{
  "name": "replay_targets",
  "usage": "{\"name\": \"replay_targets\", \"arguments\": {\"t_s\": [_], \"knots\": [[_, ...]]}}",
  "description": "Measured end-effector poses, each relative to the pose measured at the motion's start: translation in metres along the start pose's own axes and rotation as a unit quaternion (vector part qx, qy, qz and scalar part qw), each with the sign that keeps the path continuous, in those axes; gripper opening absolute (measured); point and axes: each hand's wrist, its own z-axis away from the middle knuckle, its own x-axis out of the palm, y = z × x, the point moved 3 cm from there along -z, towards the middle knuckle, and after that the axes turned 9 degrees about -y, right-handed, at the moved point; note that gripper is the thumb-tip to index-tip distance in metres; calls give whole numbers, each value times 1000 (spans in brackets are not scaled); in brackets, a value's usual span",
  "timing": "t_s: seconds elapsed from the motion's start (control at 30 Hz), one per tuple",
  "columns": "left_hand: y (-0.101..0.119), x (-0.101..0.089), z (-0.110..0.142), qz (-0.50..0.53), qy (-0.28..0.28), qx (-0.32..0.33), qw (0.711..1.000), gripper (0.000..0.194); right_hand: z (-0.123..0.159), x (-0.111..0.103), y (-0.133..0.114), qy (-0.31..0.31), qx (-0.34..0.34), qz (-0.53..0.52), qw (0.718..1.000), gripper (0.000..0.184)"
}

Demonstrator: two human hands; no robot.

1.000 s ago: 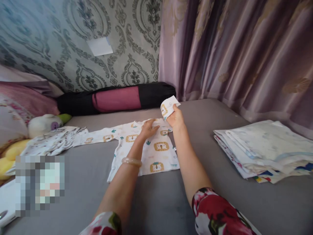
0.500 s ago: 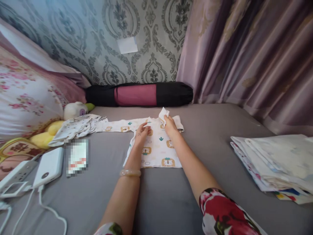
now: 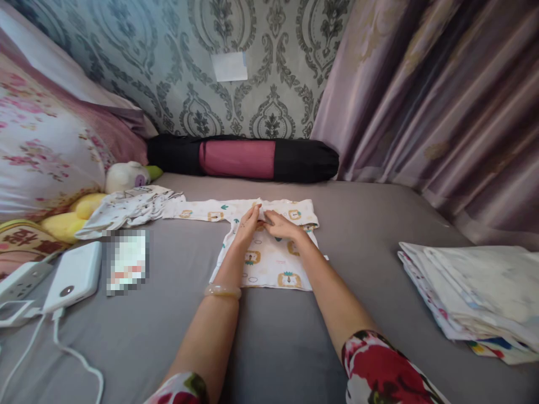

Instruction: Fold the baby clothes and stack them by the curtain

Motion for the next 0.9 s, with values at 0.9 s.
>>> {"name": "replay_targets", "arguments": {"t_s": [0.9], "knots": [[-13, -29, -9, -110, 98, 37, 988, 48, 29, -50, 57, 131, 160, 57, 977, 50]]}}
